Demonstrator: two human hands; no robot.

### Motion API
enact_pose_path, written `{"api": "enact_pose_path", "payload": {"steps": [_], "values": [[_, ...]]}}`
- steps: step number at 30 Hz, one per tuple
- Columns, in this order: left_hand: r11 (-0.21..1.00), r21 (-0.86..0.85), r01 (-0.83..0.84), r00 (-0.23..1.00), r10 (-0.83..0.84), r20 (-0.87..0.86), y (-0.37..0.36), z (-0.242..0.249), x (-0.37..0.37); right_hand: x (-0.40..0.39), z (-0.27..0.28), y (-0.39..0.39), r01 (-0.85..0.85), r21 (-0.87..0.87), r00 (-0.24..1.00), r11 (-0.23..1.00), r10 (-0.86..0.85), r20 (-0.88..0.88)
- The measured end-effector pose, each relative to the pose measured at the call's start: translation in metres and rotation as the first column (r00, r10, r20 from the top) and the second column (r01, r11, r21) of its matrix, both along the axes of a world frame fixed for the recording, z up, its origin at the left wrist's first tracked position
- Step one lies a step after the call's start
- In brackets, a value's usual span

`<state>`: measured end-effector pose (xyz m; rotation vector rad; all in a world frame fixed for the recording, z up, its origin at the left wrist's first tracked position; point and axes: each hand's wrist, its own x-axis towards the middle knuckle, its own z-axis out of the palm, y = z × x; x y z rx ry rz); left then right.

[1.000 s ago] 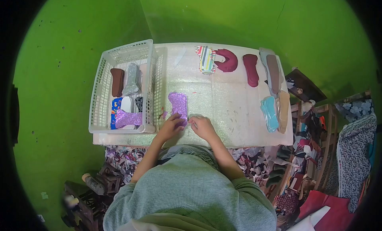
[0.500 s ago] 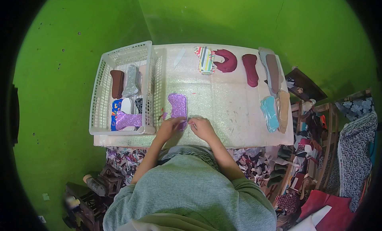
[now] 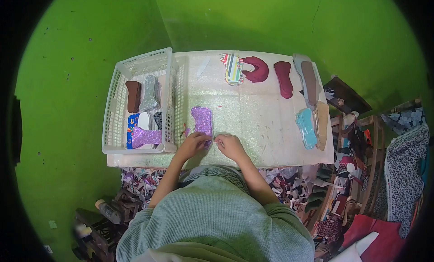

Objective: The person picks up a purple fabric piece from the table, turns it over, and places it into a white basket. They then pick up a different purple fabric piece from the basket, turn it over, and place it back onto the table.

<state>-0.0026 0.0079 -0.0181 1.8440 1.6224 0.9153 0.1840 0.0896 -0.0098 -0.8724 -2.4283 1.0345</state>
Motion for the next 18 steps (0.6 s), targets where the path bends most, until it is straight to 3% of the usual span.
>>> {"api": "enact_pose_path", "payload": {"steps": [18], "values": [[0.998, 0.057, 0.014, 0.997, -0.01, -0.071, 0.001, -0.01, -0.001, 0.002, -0.007, -0.003, -0.01, -0.012, 1.0, 1.0, 0.01, 0.018]]}}
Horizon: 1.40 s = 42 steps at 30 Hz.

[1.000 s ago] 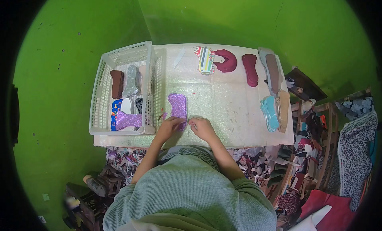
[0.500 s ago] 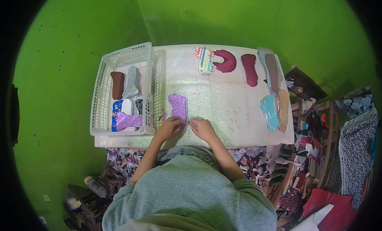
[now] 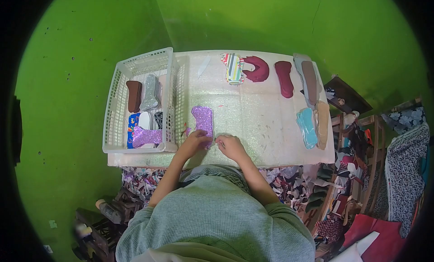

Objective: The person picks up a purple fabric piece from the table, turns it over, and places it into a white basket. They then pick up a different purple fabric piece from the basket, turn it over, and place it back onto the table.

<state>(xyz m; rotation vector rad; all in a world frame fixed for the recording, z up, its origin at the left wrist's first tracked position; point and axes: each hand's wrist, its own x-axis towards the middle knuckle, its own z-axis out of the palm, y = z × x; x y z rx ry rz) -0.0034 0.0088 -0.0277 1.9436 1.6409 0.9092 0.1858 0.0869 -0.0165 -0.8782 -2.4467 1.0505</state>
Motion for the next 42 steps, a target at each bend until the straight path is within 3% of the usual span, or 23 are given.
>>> {"api": "enact_pose_path", "payload": {"steps": [28, 35, 37, 38, 40, 41, 42], "values": [[0.984, -0.171, -0.057, 0.98, 0.088, 0.178, 0.001, -0.001, -0.009, 0.0, -0.001, 0.0, -0.006, -0.005, 1.0, 1.0, 0.006, 0.014], [0.994, -0.069, -0.08, 0.995, 0.083, 0.047, -0.001, -0.005, 0.0, -0.002, -0.002, -0.001, 0.015, 0.0, 1.0, 1.0, -0.015, -0.006], [0.982, 0.027, -0.185, 0.983, 0.185, -0.002, -0.003, 0.003, 0.004, -0.006, -0.006, -0.001, 0.05, -0.183, 0.998, 0.982, -0.054, -0.014], [0.983, 0.027, -0.184, 0.983, 0.184, -0.001, -0.003, 0.005, 0.004, -0.009, -0.009, 0.0, 0.051, -0.182, 0.998, 0.982, -0.055, -0.014], [0.949, 0.221, -0.224, 0.954, 0.26, -0.147, -0.003, 0.009, 0.004, -0.019, -0.01, 0.002, 0.126, -0.624, 0.99, 0.771, -0.137, 0.031], [0.949, 0.221, -0.225, 0.954, 0.26, -0.148, -0.004, 0.011, 0.004, -0.023, -0.01, 0.003, 0.126, -0.624, 0.99, 0.772, -0.136, 0.031], [0.941, 0.262, -0.215, 0.949, 0.265, -0.173, -0.005, 0.015, 0.005, -0.027, -0.005, 0.003, 0.145, -0.777, 0.982, 0.612, -0.187, 0.036]]}}
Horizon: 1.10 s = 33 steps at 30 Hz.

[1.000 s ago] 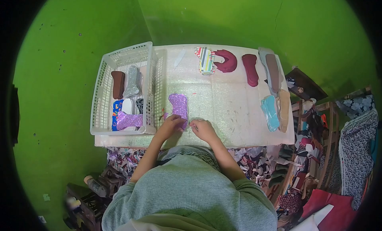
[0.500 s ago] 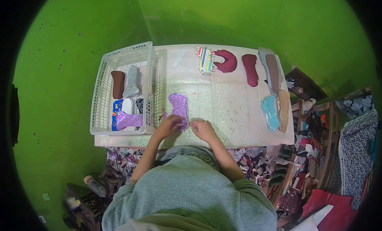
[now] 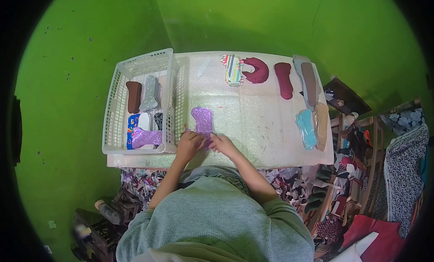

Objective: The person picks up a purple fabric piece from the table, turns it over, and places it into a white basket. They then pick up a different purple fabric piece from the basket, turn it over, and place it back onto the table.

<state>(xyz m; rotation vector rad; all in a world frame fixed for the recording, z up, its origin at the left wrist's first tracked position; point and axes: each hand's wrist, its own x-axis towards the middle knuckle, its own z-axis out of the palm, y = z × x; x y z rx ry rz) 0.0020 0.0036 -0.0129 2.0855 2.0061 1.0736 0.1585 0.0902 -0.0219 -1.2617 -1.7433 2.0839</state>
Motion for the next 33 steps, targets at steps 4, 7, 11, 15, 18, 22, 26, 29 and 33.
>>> {"api": "enact_pose_path", "payload": {"steps": [4, 7, 11, 15, 18, 22, 26, 29, 33], "values": [[0.997, 0.057, 0.045, 0.999, -0.046, 0.008, -0.004, 0.011, 0.008, -0.014, 0.001, 0.001, 0.059, -0.286, 0.982, 0.957, -0.107, -0.155], [0.996, 0.076, 0.056, 0.993, -0.064, 0.1, -0.006, 0.008, 0.01, -0.017, 0.013, -0.001, 0.078, -0.24, 0.967, 0.968, -0.132, -0.217], [0.979, -0.06, -0.196, 0.931, 0.205, 0.302, -0.004, 0.006, 0.013, -0.011, 0.019, 0.003, 0.069, -0.16, 0.961, 0.985, -0.108, -0.254], [0.924, -0.383, 0.019, 0.454, 0.333, 0.827, 0.004, -0.005, 0.013, -0.002, 0.048, 0.0, 0.04, -0.163, 0.964, 0.986, -0.081, -0.253], [0.914, -0.369, 0.17, 0.241, 0.324, 0.915, 0.01, 0.0, 0.013, 0.007, 0.042, 0.003, -0.048, -0.13, 0.974, 0.99, 0.017, -0.227], [0.926, -0.303, 0.225, 0.115, 0.283, 0.952, 0.018, 0.004, 0.014, 0.018, 0.059, 0.001, -0.106, -0.172, 0.981, 0.979, 0.075, -0.179], [0.902, -0.383, 0.198, 0.128, 0.364, 0.923, 0.02, 0.011, 0.013, 0.029, 0.05, 0.006, -0.167, -0.168, 0.976, 0.971, 0.14, -0.165], [0.936, -0.317, 0.155, 0.006, 0.32, 0.947, 0.021, 0.027, 0.015, 0.038, 0.039, 0.006, -0.234, -0.118, 0.968, 0.965, 0.219, -0.122], [0.944, -0.293, 0.155, 0.055, 0.288, 0.956, 0.018, 0.04, 0.005, 0.044, 0.032, 0.008, -0.269, -0.08, 0.953, 0.96, 0.253, -0.164]]}}
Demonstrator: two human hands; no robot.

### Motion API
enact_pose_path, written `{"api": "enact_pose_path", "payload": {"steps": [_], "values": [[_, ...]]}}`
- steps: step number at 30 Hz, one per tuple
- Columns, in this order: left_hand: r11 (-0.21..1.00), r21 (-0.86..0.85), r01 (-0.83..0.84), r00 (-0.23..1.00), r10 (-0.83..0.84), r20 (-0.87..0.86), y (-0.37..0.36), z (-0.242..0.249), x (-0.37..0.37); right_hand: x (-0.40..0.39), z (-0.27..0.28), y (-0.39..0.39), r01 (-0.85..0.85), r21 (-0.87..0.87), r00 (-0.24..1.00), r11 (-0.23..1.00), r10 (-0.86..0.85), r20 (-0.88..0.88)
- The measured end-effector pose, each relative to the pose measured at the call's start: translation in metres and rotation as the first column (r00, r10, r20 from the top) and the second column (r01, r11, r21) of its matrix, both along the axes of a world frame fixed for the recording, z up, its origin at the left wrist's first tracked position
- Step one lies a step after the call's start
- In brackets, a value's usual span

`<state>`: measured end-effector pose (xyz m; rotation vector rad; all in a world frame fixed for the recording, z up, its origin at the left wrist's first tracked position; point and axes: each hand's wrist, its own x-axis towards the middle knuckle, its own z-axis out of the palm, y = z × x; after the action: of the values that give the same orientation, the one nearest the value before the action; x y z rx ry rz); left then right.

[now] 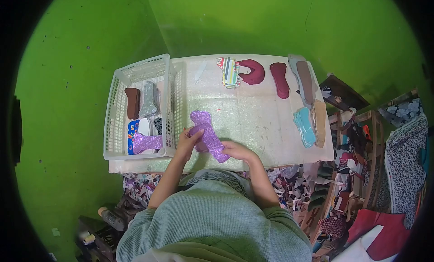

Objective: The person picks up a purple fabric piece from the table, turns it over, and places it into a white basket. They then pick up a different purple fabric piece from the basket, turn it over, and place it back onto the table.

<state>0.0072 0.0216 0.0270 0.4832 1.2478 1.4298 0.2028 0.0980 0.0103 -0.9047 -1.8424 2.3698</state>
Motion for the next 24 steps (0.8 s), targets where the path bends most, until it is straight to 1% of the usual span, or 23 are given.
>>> {"api": "enact_pose_path", "payload": {"steps": [2, 4, 5, 7, 8, 10, 11, 12, 13, 14, 15, 16, 17, 18, 19, 20, 22, 23, 24], "values": [[0.999, 0.031, 0.011, 1.0, -0.01, -0.021, -0.002, 0.009, -0.003, 0.003, 0.003, 0.001, 0.005, -0.001, 1.0, 1.0, -0.005, -0.019], [0.998, 0.053, -0.039, 0.997, 0.042, -0.058, -0.004, 0.015, -0.006, 0.001, 0.022, 0.002, 0.024, 0.011, 0.999, 1.0, -0.024, 0.024], [0.998, 0.053, -0.039, 0.997, 0.042, -0.059, -0.005, 0.016, -0.008, 0.001, 0.016, 0.004, 0.024, 0.011, 0.999, 1.0, -0.025, 0.024], [0.99, 0.079, -0.112, 0.981, 0.123, -0.151, -0.009, 0.019, -0.014, -0.004, 0.01, 0.007, 0.171, 0.117, 0.984, 0.978, -0.165, -0.06], [0.99, 0.079, -0.116, 0.98, 0.127, -0.151, -0.013, 0.022, -0.02, -0.005, 0.008, 0.008, 0.168, 0.117, 0.985, 0.979, -0.162, -0.06], [0.989, 0.105, -0.108, 0.931, 0.138, -0.337, -0.022, 0.034, -0.033, -0.017, 0.03, 0.006, 0.331, 0.199, 0.939, 0.922, -0.342, 0.025], [0.986, 0.11, -0.122, 0.923, 0.154, -0.353, -0.026, 0.036, -0.04, -0.023, 0.031, 0.007, 0.325, 0.198, 0.941, 0.925, -0.337, 0.031], [0.986, 0.108, -0.129, 0.923, 0.159, -0.349, -0.031, 0.039, -0.046, -0.03, 0.032, 0.009, 0.34, 0.272, 0.935, 0.9, -0.354, 0.004], [0.981, 0.126, -0.15, 0.902, 0.188, -0.388, -0.036, 0.043, -0.052, -0.038, 0.034, 0.011, 0.353, 0.344, 0.93, 0.87, -0.368, -0.025], [0.974, 0.147, -0.17, 0.878, 0.218, -0.426, -0.04, 0.046, -0.06, -0.047, 0.037, 0.012, 0.345, 0.346, 0.933, 0.872, -0.36, -0.023], [0.974, 0.139, -0.18, 0.859, 0.224, -0.461, -0.046, 0.046, -0.068, -0.056, 0.044, 0.012, 0.339, 0.408, 0.934, 0.848, -0.355, -0.038], [0.973, 0.139, -0.186, 0.859, 0.23, -0.458, -0.051, 0.046, -0.078, -0.066, 0.051, 0.011, 0.333, 0.467, 0.935, 0.819, -0.35, -0.053], [0.968, 0.123, -0.219, 0.834, 0.251, -0.492, -0.055, 0.047, -0.087, -0.075, 0.058, 0.01, 0.327, 0.467, 0.937, 0.821, -0.345, -0.05], [0.962, 0.106, -0.253, 0.807, 0.27, -0.526, -0.06, 0.05, -0.095, -0.084, 0.064, 0.009, 0.313, 0.51, 0.943, 0.801, -0.326, -0.067], [0.952, 0.117, -0.282, 0.789, 0.3, -0.537, -0.064, 0.055, -0.102, -0.093, 0.07, 0.008, 0.299, 0.552, 0.949, 0.778, -0.304, -0.085], [0.95, 0.115, -0.289, 0.787, 0.304, -0.537, -0.068, 0.054, -0.111, -0.103, 0.075, 0.007, 0.293, 0.551, 0.951, 0.782, -0.297, -0.084], [0.945, 0.081, -0.317, 0.672, 0.284, -0.684, -0.078, 0.049, -0.133, -0.121, 0.084, 0.004, 0.208, 0.623, 0.974, 0.754, -0.218, -0.061], [0.938, 0.102, -0.332, 0.617, 0.298, -0.728, -0.082, 0.044, -0.143, -0.13, 0.088, 0.002, 0.202, 0.622, 0.976, 0.757, -0.21, -0.061], [0.935, 0.101, -0.34, 0.615, 0.302, -0.728, -0.087, 0.046, -0.151, -0.14, 0.092, -0.001, 0.188, 0.663, 0.982, 0.725, -0.161, -0.101]]}}
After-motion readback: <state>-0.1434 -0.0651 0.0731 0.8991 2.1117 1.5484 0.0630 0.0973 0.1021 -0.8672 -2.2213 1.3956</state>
